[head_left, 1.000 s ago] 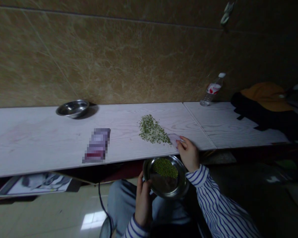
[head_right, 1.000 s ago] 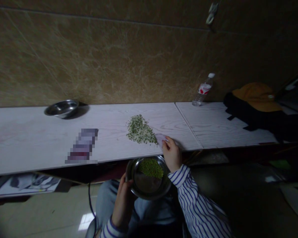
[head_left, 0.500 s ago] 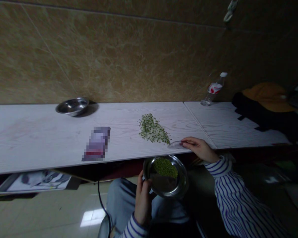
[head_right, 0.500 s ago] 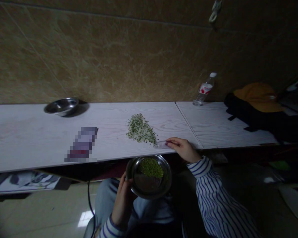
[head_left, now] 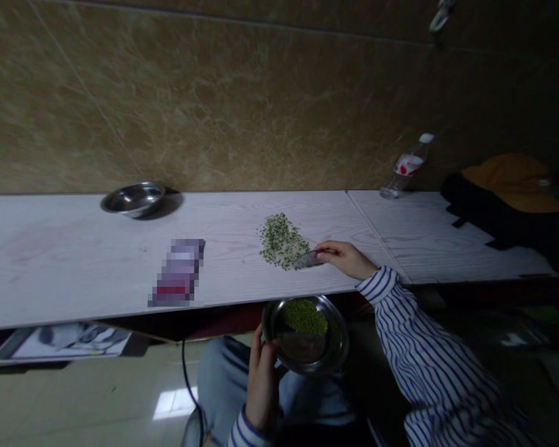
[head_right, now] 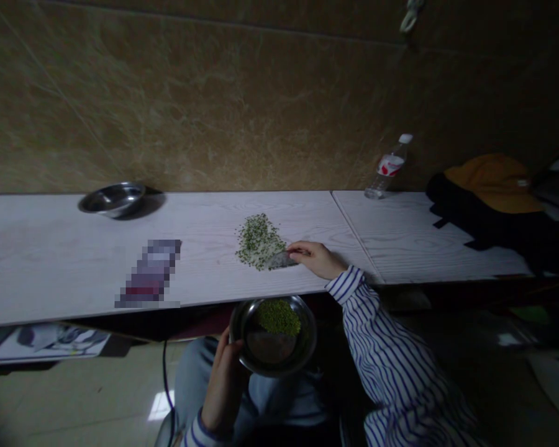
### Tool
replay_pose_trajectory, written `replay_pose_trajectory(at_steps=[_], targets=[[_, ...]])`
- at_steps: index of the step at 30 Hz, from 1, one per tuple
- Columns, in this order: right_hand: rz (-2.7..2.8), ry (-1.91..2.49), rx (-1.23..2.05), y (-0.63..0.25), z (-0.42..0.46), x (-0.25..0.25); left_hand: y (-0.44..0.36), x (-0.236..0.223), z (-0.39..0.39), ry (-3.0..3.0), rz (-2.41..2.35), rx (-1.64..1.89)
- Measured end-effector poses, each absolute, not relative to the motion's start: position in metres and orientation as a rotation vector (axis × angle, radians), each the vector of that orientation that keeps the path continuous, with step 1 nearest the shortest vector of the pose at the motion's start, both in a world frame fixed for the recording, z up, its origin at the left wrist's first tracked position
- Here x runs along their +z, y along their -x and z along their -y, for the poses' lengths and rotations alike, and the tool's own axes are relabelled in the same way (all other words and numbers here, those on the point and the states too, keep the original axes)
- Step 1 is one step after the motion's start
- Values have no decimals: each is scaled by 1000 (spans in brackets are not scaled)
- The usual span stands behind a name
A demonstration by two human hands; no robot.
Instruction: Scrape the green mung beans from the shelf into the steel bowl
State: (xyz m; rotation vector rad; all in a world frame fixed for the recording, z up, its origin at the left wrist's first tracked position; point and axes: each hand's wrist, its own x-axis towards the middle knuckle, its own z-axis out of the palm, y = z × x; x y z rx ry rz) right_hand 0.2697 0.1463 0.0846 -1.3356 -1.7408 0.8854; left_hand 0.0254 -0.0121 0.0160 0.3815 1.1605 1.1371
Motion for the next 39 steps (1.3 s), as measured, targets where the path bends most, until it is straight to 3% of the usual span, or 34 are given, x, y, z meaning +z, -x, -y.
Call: replay_pose_trajectory(at_steps=[8,24,39], targets=[[1413,1515,489,-306,-128,62,-32,22,13,-273,-1167,1070],[1518,1561,396,-283,-73,61,-38,29,16,-334,-1152,1049],[1644,1638,51,-269,-43,68,-40,31,18,-362,-1139,1045]])
